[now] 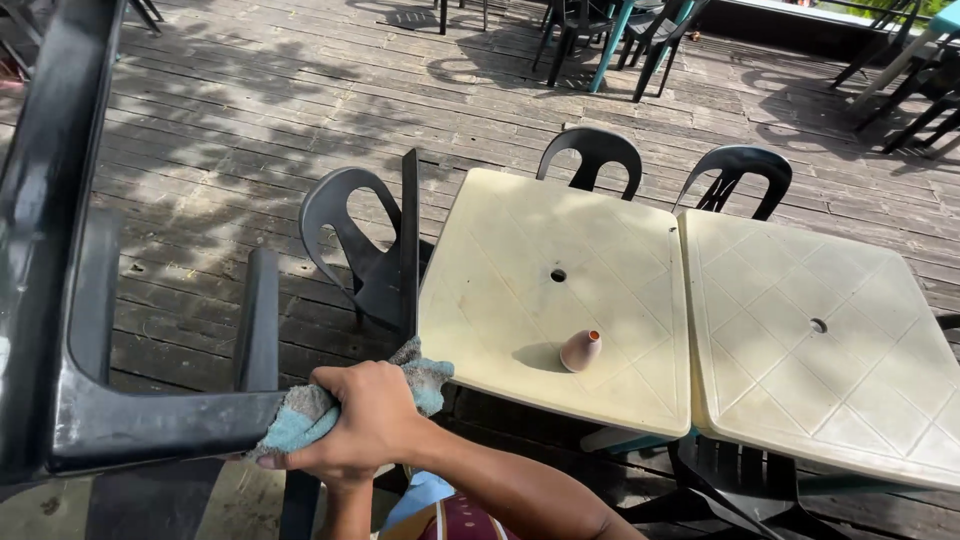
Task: Cleaning plastic chairs and tables in an outdoor restaurant area.
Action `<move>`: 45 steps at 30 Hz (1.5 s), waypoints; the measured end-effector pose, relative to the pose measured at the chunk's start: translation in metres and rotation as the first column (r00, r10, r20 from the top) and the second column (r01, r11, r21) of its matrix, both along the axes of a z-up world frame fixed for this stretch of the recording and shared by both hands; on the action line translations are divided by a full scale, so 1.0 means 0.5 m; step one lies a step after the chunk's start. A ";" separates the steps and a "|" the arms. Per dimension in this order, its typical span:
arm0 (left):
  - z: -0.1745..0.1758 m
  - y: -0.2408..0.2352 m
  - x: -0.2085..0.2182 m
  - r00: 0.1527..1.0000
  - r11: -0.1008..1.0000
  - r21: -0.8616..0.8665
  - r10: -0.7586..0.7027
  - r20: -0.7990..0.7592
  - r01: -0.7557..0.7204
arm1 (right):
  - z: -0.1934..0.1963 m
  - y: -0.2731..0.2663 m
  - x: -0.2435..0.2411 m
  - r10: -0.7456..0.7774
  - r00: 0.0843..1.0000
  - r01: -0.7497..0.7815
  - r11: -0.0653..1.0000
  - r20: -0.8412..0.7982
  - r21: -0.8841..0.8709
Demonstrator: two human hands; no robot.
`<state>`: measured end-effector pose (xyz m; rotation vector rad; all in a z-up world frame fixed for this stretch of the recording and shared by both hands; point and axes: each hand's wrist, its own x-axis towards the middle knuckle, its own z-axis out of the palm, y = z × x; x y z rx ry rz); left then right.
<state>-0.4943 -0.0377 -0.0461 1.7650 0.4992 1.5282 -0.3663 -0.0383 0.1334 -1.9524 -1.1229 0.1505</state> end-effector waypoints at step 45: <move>-0.416 -0.204 -0.372 0.639 0.850 -0.444 -0.513 -0.573 0.285 | -0.590 -0.296 -0.374 -0.237 0.372 0.104 0.971 -0.897 -0.214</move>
